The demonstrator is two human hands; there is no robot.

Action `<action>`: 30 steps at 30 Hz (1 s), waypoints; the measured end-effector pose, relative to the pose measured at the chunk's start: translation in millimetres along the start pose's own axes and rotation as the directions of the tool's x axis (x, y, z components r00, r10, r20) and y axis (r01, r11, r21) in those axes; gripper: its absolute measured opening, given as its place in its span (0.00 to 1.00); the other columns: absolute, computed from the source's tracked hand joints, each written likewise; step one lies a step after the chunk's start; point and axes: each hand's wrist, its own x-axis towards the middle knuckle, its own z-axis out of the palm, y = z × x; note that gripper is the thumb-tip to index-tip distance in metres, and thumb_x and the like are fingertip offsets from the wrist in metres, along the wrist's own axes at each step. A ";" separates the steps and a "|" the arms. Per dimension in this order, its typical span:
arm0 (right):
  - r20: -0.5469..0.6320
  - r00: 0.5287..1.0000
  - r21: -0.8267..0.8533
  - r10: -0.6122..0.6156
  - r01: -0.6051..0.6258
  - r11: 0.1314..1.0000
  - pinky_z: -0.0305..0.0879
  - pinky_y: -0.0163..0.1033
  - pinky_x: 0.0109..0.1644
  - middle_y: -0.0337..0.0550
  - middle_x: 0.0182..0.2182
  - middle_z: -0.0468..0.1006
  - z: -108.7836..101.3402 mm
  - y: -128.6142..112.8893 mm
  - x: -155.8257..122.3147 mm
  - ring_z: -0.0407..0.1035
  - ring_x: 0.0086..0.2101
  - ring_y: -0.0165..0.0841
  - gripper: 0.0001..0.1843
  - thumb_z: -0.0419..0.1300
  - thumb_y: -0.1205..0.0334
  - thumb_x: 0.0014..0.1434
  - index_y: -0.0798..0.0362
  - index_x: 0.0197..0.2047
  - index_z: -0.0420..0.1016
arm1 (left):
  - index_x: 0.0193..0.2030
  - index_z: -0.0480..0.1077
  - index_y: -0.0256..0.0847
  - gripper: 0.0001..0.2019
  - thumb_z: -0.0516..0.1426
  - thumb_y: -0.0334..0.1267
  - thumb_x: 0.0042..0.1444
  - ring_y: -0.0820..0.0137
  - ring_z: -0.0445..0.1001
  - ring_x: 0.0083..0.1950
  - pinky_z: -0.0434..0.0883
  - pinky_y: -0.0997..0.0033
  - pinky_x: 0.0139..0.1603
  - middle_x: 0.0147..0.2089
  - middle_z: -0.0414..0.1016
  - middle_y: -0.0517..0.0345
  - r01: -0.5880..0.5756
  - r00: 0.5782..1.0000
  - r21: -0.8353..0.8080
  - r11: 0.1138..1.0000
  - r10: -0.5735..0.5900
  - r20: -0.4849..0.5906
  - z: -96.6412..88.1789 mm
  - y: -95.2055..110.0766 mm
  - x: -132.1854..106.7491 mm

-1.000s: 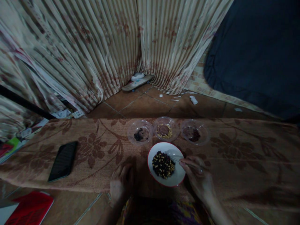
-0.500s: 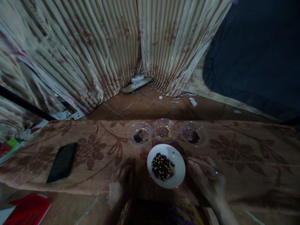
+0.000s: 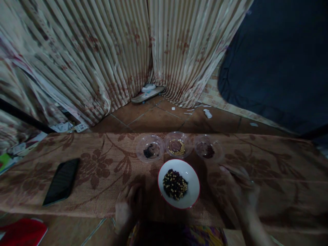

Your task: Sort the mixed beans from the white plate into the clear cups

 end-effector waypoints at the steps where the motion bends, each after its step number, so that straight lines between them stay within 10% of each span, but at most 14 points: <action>1: 0.078 0.997 0.016 0.014 -0.016 1.000 0.73 0.45 0.40 0.46 0.36 0.81 1.3 -3.3 -8.4 0.75 0.39 0.40 0.13 0.67 0.49 0.56 0.50 0.34 0.83 | 0.43 0.74 0.45 0.10 0.52 0.40 0.66 0.64 0.78 0.37 0.73 0.65 0.39 0.38 0.79 0.54 -0.004 1.000 0.000 1.000 0.004 -0.003 0.0 0.0 0.2; 7: 0.418 0.902 0.035 0.109 -0.136 0.990 0.74 0.42 0.43 0.48 0.40 0.79 10.6 -2.9 -40.7 0.75 0.44 0.40 0.16 0.66 0.46 0.57 0.49 0.36 0.85 | 0.42 0.75 0.44 0.10 0.52 0.39 0.66 0.65 0.78 0.39 0.73 0.67 0.40 0.40 0.80 0.54 0.009 1.000 -0.008 1.000 -0.009 0.016 -1.6 2.4 0.6; 30: 0.457 0.876 -0.003 0.158 -0.176 0.984 0.75 0.39 0.43 0.47 0.43 0.77 20.3 9.7 -50.4 0.74 0.43 0.37 0.15 0.65 0.46 0.58 0.48 0.37 0.85 | 0.43 0.75 0.44 0.08 0.54 0.38 0.65 0.67 0.78 0.38 0.72 0.69 0.41 0.41 0.80 0.55 0.013 1.000 -0.007 1.000 -0.013 0.020 -1.0 2.3 -0.2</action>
